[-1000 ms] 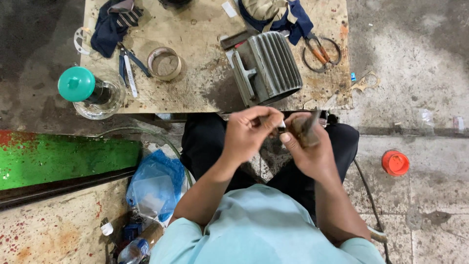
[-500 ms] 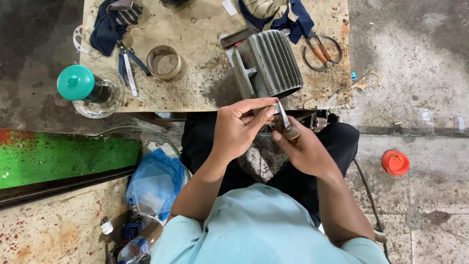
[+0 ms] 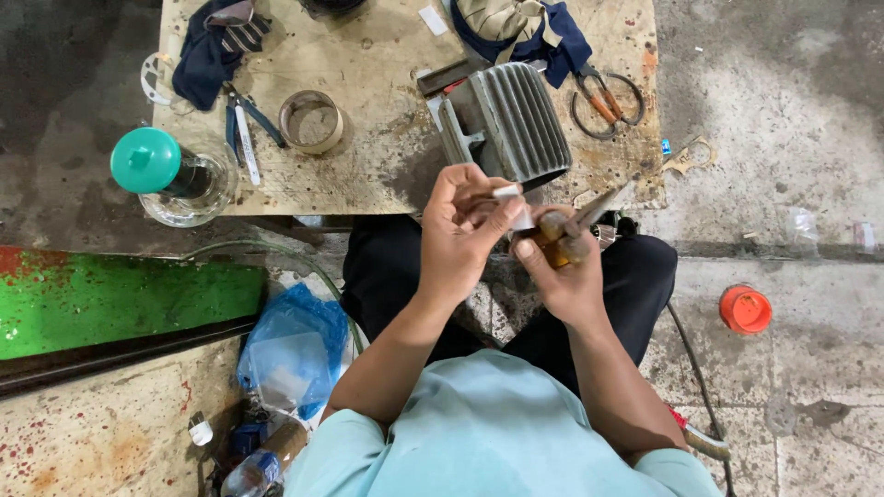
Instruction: Inserting insulation strips into the stator housing slots of an electric motor during a repair.
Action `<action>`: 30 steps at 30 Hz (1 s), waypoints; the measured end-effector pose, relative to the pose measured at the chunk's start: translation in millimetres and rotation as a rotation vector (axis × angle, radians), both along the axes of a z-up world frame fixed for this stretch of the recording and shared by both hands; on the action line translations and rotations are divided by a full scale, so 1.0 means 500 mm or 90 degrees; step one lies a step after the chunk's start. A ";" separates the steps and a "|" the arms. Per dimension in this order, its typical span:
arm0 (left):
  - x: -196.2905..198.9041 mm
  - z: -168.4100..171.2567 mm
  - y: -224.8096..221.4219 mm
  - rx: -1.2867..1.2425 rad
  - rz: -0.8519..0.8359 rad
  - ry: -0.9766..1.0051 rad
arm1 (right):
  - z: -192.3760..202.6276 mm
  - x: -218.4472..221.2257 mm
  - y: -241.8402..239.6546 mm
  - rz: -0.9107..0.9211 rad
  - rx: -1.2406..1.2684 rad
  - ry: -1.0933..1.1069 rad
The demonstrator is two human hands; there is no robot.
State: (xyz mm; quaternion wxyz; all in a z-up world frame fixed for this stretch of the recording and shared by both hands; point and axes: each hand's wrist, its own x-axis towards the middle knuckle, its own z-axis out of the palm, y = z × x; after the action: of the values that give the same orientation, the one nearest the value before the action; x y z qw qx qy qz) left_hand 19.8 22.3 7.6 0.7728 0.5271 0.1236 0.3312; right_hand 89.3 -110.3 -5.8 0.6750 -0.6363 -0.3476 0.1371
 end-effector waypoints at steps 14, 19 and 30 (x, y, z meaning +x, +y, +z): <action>-0.022 -0.013 -0.005 0.118 -0.018 0.032 | 0.011 0.033 0.004 -0.039 0.062 0.083; -0.020 -0.009 -0.003 0.122 -0.013 0.052 | -0.024 0.056 -0.006 -0.002 0.113 0.188; -0.042 0.045 0.019 0.349 -0.052 0.017 | -0.022 0.065 -0.035 0.012 -0.005 0.103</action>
State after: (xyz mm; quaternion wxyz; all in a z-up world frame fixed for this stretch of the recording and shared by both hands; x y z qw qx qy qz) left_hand -1.2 31.9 30.0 0.6122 0.7255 0.0180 0.3138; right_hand 121.8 -127.9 -16.8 0.6973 -0.6221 -0.2974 0.1957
